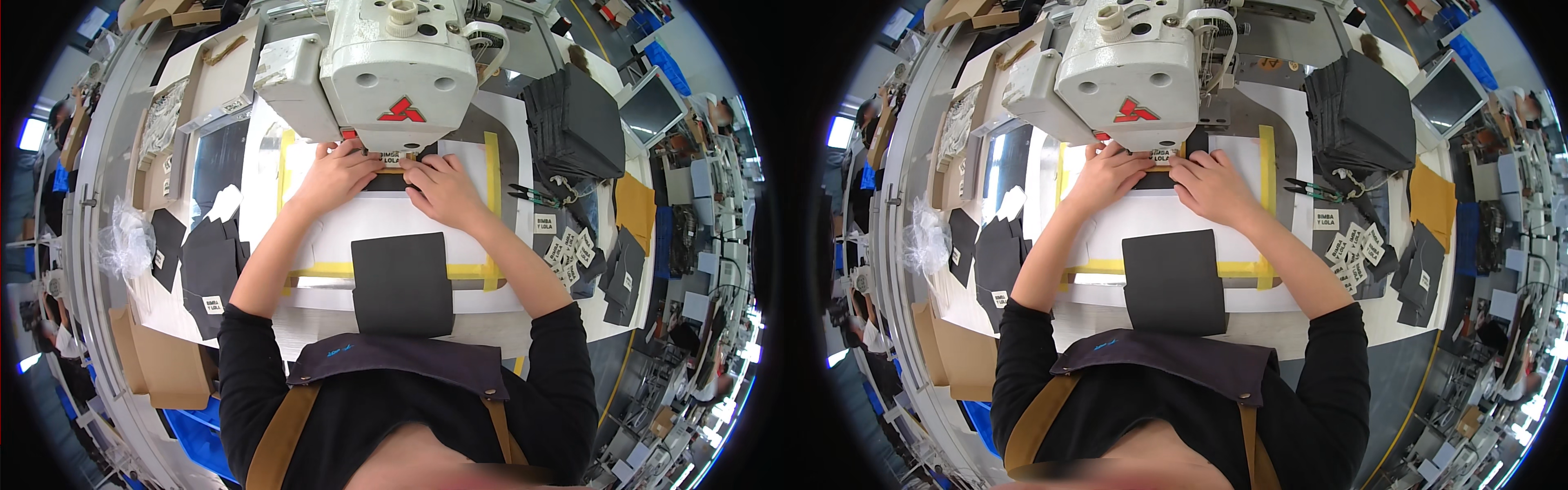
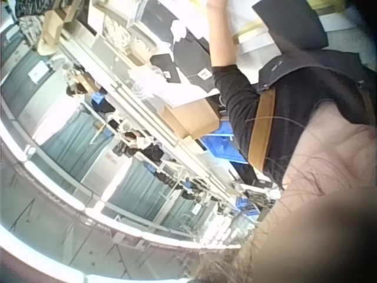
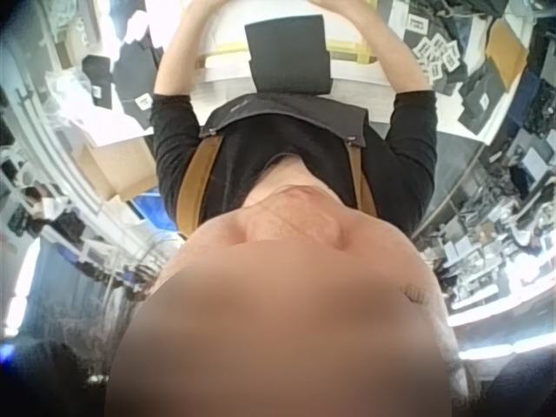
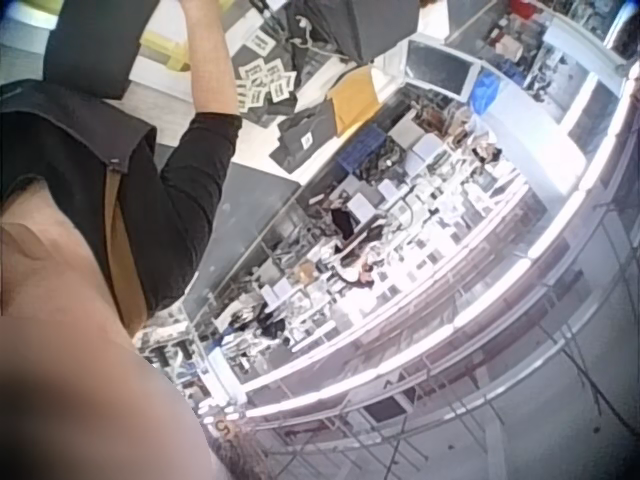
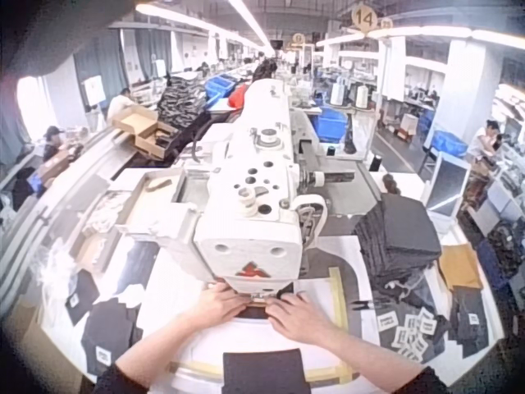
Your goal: Sewing small textile labels onto black fabric squares using an industrial sewing machine.
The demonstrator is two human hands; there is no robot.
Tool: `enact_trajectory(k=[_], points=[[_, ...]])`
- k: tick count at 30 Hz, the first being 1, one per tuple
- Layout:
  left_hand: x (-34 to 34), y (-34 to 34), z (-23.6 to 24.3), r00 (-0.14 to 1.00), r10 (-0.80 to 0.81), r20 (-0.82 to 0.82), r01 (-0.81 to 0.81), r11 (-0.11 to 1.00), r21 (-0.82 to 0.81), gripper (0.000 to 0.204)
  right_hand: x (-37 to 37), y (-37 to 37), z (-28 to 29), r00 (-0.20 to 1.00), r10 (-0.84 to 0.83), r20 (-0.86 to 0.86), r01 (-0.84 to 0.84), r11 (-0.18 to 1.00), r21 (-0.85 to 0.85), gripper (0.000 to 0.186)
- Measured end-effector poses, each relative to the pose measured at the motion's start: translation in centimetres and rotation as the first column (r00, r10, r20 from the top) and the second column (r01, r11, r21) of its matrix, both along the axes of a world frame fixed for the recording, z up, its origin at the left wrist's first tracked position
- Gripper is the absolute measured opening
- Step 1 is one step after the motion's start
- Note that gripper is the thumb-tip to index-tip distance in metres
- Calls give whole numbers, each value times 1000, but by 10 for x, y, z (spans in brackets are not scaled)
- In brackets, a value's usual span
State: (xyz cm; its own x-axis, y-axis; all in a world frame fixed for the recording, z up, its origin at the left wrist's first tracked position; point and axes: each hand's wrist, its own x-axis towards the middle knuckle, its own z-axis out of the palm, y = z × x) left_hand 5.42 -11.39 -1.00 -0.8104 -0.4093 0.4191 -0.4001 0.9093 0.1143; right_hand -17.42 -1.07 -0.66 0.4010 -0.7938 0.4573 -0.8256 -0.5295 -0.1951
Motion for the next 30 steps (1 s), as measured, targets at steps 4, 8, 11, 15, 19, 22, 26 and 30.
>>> enact_trajectory(k=[4, 8, 11, 15, 19, 22, 26, 30], points=[[-3, -3, 3, 999, -40, 21, 39, 996, 80, 20, 0, 1, 0, 1000, -2, -1, 2, 1000, 12, 19], [-5, -5, 5, 994, -80, 76, 69, 988, 138, 23, 1, 2, 2, 1000, -8, 20, 7, 999, 46, 20], [-8, -6, 4, 993, -110, 34, 102, 978, 181, 27, 1, 2, 1, 1000, -13, 13, 12, 998, 64, 21], [-8, -7, 6, 992, -121, 43, 112, 978, 174, 29, 1, 2, 2, 1000, -28, 6, 27, 999, 45, 21], [-9, -6, 6, 992, -115, 52, 105, 982, 158, 30, 1, 2, 2, 999, -5, 43, 6, 999, -34, 22], [-9, -6, 7, 991, -114, 66, 103, 983, 153, 30, 0, 4, 0, 988, -11, 155, 23, 997, -78, 20], [-11, -6, 8, 991, -128, 47, 123, 988, 95, 30, -1, 5, 1, 980, 25, 195, -2, 993, -115, 17], [-11, -3, 9, 992, -93, 84, 79, 985, 153, 29, 0, 5, 2, 977, 40, 208, -9, 989, -145, 16]])
